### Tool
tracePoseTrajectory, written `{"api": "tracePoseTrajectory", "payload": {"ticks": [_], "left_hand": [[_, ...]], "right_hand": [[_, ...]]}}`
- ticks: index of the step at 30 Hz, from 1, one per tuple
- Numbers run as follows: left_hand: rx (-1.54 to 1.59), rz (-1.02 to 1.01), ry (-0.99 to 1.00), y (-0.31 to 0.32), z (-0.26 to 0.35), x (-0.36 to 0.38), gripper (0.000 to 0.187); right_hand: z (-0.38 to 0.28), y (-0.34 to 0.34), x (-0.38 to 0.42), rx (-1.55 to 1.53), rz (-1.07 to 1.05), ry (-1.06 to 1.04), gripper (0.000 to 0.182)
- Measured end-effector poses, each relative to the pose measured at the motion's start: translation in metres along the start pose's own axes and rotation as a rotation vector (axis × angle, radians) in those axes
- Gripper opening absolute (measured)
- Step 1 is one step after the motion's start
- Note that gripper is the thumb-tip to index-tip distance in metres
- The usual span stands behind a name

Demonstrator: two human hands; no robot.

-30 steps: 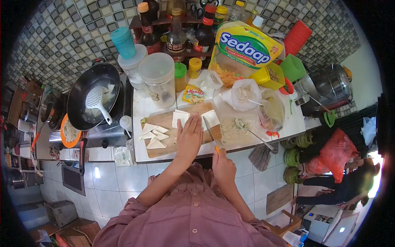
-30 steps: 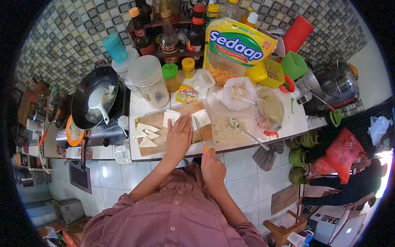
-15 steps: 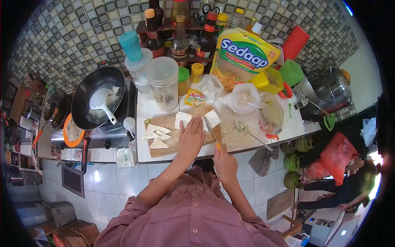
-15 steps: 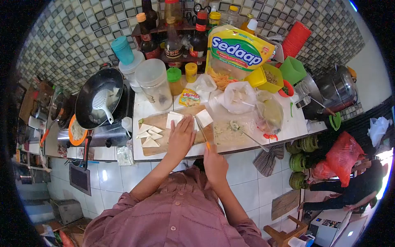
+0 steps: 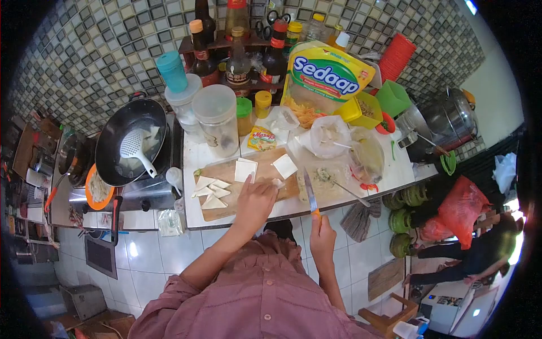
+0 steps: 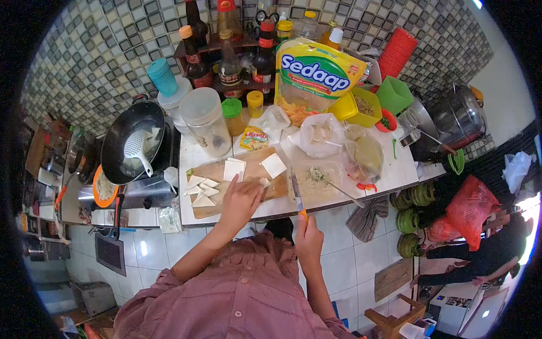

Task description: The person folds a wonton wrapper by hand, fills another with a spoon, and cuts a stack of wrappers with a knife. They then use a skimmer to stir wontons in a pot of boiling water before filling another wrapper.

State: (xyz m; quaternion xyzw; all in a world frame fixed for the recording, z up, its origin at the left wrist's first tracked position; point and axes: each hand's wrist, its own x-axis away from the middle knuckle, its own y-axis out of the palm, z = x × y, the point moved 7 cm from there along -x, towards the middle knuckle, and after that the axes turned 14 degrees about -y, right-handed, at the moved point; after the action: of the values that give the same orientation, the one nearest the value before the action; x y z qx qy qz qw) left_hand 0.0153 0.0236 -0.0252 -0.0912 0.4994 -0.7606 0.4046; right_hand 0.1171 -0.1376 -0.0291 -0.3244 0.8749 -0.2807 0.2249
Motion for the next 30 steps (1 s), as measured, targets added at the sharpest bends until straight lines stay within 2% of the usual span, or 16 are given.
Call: {"api": "tracePoseTrajectory", "payload": {"ticks": [2, 3, 5, 6, 8, 12, 14, 18, 20, 21, 23, 27, 29, 30], "left_hand": [[0.128, 0.132, -0.153, -0.012, -0.003, -0.014, 0.014], [0.130, 0.130, -0.147, -0.009, -0.002, -0.025, 0.014], [0.134, 0.358, -0.076, -0.012, 0.001, -0.040, 0.015], [0.136, 0.358, -0.075, -0.002, -0.001, -0.043, 0.015], [-0.056, 0.269, 0.031, 0.019, 0.009, -0.053, 0.017], [-0.027, 0.204, 0.035, 0.025, 0.015, -0.051, 0.022], [-0.034, 0.128, -0.088, 0.031, 0.007, -0.059, 0.032], [-0.018, 0.112, -0.197, 0.028, 0.002, -0.071, 0.031], [0.027, -0.080, -0.270, 0.040, -0.006, -0.076, 0.025], [0.027, -0.077, -0.271, 0.044, -0.010, -0.076, 0.025], [0.272, -0.044, -0.172, 0.042, -0.012, -0.073, 0.025], [0.378, -0.056, -0.169, 0.015, -0.022, -0.063, 0.019], [0.504, -0.015, -0.254, -0.011, -0.045, -0.059, 0.017], [0.496, -0.077, -0.326, -0.024, -0.054, -0.059, 0.016]], "right_hand": [[0.001, -0.001, 0.001, -0.013, 0.017, -0.005, 0.032], [0.002, -0.001, 0.001, -0.025, 0.029, -0.009, 0.033], [0.000, 0.000, 0.002, -0.032, 0.030, -0.012, 0.033], [-0.001, 0.001, 0.003, -0.040, 0.026, -0.019, 0.033], [0.001, 0.003, 0.005, -0.028, 0.015, -0.007, 0.033], [0.003, 0.006, 0.010, -0.025, -0.034, 0.077, 0.030], [0.003, 0.006, 0.011, -0.030, -0.024, 0.072, 0.030], [0.005, 0.009, 0.011, -0.022, -0.027, 0.071, 0.030], [0.004, 0.011, 0.010, -0.017, -0.024, 0.050, 0.031], [0.002, 0.011, 0.009, -0.009, -0.019, 0.032, 0.031], [0.002, 0.012, 0.008, -0.016, -0.022, 0.042, 0.031], [0.001, 0.013, 0.007, -0.036, -0.045, 0.071, 0.033], [0.002, 0.012, 0.006, -0.042, -0.007, 0.047, 0.033], [0.001, 0.011, 0.006, -0.049, 0.028, 0.022, 0.033]]}}
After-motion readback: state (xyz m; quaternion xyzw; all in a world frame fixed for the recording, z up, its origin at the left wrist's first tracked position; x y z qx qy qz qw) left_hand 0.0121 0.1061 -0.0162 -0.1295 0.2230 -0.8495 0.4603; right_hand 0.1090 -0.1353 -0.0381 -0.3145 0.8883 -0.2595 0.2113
